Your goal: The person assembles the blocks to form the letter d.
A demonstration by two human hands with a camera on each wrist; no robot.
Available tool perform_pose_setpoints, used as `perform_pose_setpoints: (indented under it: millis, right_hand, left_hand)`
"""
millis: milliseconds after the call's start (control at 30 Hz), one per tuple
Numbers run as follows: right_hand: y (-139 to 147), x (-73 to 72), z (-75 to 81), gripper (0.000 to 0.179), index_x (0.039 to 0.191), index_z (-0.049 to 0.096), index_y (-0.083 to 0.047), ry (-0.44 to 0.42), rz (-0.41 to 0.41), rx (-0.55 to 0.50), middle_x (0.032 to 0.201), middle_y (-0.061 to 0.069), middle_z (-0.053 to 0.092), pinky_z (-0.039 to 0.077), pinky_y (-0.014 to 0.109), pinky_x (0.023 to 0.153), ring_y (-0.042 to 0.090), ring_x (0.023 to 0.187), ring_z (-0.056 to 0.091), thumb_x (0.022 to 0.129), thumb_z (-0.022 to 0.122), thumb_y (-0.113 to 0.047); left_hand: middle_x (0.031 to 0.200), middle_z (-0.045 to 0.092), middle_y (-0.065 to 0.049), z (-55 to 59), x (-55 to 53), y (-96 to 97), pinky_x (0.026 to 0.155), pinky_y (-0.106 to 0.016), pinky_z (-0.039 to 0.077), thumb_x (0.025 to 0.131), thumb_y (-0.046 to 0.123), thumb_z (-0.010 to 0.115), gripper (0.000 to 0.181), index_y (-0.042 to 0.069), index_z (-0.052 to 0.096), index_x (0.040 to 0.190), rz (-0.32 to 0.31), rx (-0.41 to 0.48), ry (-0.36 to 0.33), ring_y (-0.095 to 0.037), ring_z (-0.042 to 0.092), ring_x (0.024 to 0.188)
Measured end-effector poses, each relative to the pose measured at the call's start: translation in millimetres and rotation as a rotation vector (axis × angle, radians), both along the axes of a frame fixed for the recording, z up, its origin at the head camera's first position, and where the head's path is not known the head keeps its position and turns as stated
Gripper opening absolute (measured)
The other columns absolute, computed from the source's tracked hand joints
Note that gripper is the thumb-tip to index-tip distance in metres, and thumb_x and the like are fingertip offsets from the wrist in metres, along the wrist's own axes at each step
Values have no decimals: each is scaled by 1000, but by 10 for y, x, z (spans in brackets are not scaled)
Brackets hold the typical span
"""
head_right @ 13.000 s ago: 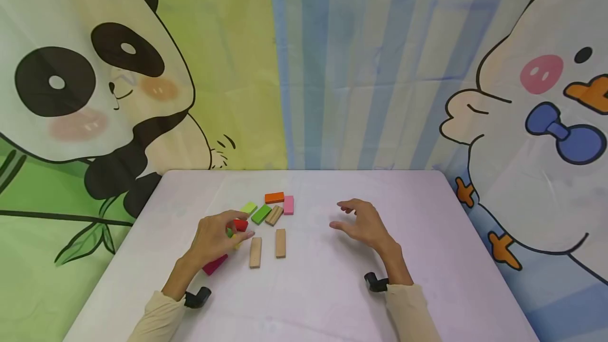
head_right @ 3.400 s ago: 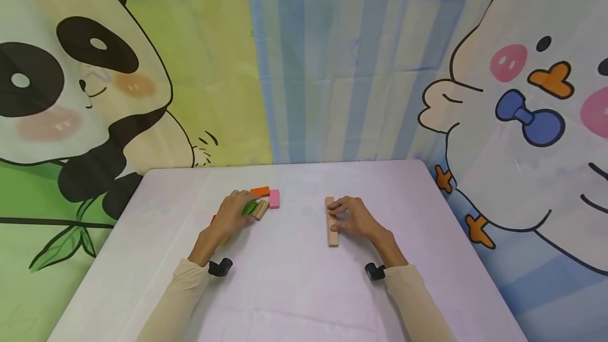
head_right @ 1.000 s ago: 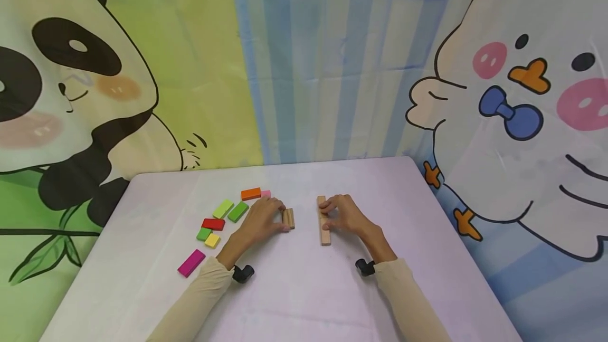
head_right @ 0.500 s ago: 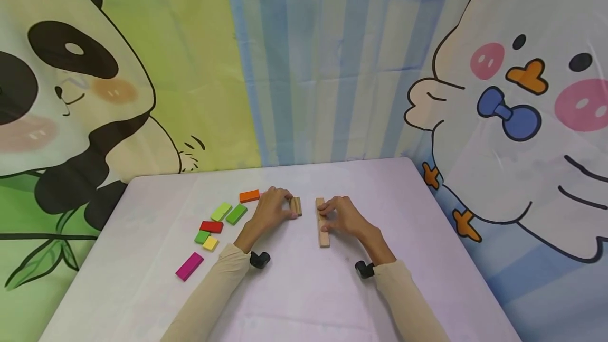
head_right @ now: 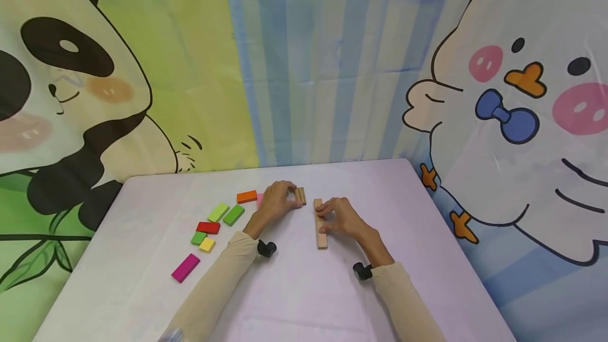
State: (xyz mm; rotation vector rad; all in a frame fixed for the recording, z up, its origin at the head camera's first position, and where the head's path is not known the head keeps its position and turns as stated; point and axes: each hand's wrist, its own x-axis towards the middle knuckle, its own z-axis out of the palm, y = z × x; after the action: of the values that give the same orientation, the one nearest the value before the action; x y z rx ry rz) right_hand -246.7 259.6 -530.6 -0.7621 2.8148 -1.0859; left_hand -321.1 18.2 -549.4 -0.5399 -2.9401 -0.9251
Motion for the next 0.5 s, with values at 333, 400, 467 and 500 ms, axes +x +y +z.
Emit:
perform_pose_setpoints:
  millis: [333,400,467,500]
  right_hand:
    - [-4,7,20,45,115,82,5,-7,3,-3,128,16,80,52,62,113,40,125,73,75,99,-8]
    - [-1,8,26,46,116,82,5,-4,0,-3,128,16,80,52,62,113,40,125,73,75,99,-7]
    - [0,4,27,45,115,82,5,-2,0,-4,128,17,80,52,62,113,41,125,73,75,99,-7]
    - [-1,1,26,45,116,82,5,-3,1,-4,128,17,80,52,62,113,41,126,73,75,99,-7]
  left_hand:
    - [113,76,-13,-9,-57,-53,92,-42,52,87,21,95,49,6,78,130,-5,153,-66,-24,63,99]
    - [114,76,-14,0,-64,-52,91,-41,52,87,18,94,48,6,78,131,-6,176,-82,-24,63,100]
    - [115,77,-13,4,-74,-45,91,-40,53,88,17,93,47,7,78,132,-3,178,-90,-24,64,101]
    - [116,77,-13,3,-82,-38,92,-40,53,88,17,93,47,7,78,132,-1,178,-92,-24,64,101]
